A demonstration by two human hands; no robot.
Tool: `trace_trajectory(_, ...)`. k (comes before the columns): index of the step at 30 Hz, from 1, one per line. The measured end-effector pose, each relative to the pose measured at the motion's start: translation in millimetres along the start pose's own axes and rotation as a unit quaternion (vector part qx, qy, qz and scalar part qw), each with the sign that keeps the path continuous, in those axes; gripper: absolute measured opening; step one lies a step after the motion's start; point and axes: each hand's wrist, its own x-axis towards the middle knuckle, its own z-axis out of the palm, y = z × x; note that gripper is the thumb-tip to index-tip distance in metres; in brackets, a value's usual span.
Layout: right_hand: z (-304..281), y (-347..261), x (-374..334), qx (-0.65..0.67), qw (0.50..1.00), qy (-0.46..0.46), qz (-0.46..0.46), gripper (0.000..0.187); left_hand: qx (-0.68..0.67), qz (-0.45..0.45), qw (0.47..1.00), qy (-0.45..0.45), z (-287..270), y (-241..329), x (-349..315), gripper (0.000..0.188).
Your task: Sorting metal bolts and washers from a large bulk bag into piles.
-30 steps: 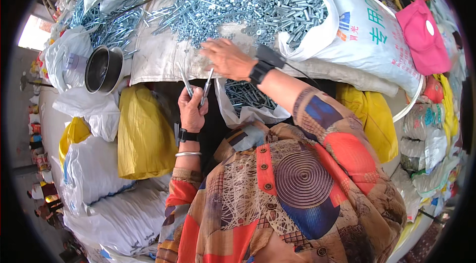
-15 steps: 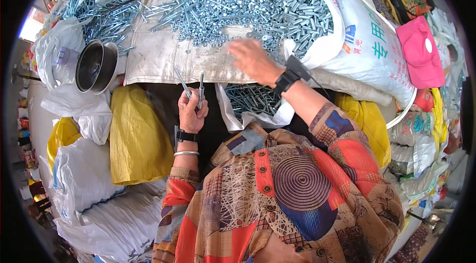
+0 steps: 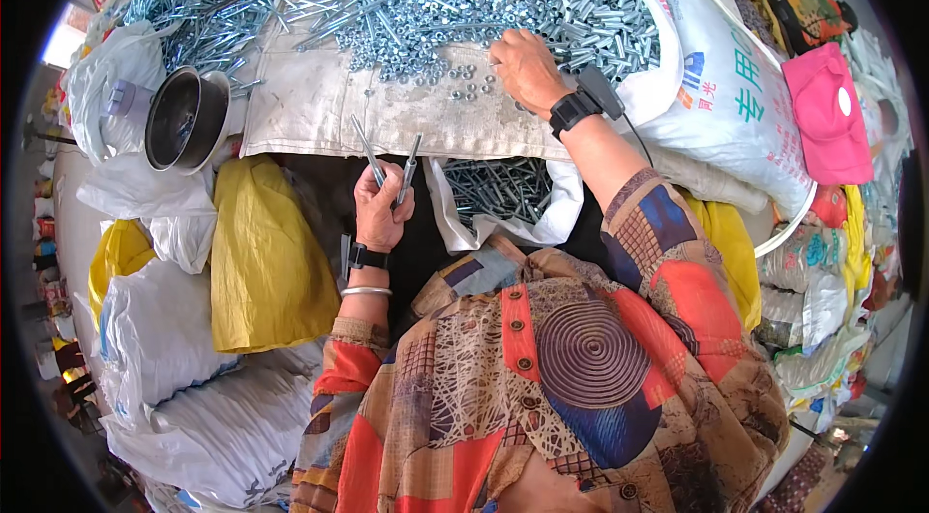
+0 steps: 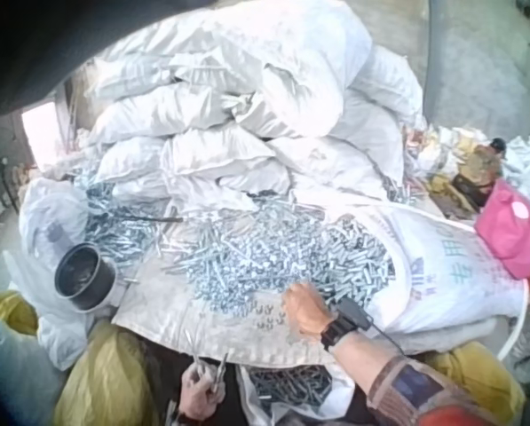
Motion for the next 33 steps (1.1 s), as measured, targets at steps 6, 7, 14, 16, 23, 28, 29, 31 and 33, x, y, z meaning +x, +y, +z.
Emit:
trace_trajectory(6,-15.7,-20.7,-1.9,0.275,0.942,-0.130,0.141,0.009,0.000,0.005,1.000,-0.004,-1.5,-1.3,2.9,0.020)
trace_trajectory(7,-16.2,-22.8,-2.7,0.274,0.939,-0.159,0.136,0.012,-0.002,0.004,1.000,-0.002,-1.6,-1.2,3.5,0.020)
trace_trajectory(14,0.0,-23.3,-15.3,0.130,0.985,-0.086,0.069,0.011,0.009,-0.003,1.000,0.005,4.8,0.8,3.7,0.019)
trace_trajectory(16,-2.9,-23.5,-12.0,0.167,0.977,-0.118,0.050,0.010,0.030,-0.003,0.999,-0.009,7.6,0.9,4.8,0.018)
trace_trajectory(23,-6.9,-45.4,-23.3,0.264,0.959,-0.046,0.090,0.016,0.083,-0.023,0.996,0.035,20.5,-0.2,4.0,0.021)
trace_trajectory(28,-25.4,-76.3,-31.7,0.478,0.835,-0.121,0.246,0.018,0.144,-0.023,0.988,0.055,27.8,-0.4,4.6,0.023)
trace_trajectory(29,-27.3,-83.9,-33.4,0.487,0.831,-0.117,0.243,0.021,0.144,-0.023,0.988,0.056,28.1,-1.0,5.0,0.023)
trace_trajectory(31,-27.8,-96.1,-37.0,0.510,0.817,-0.097,0.253,0.020,0.175,-0.016,0.982,0.061,29.1,-2.7,6.1,0.023)
trace_trajectory(33,-28.8,-103.9,-38.6,0.518,0.810,-0.071,0.267,0.019,0.181,-0.009,0.981,0.062,29.0,-3.4,6.0,0.023)
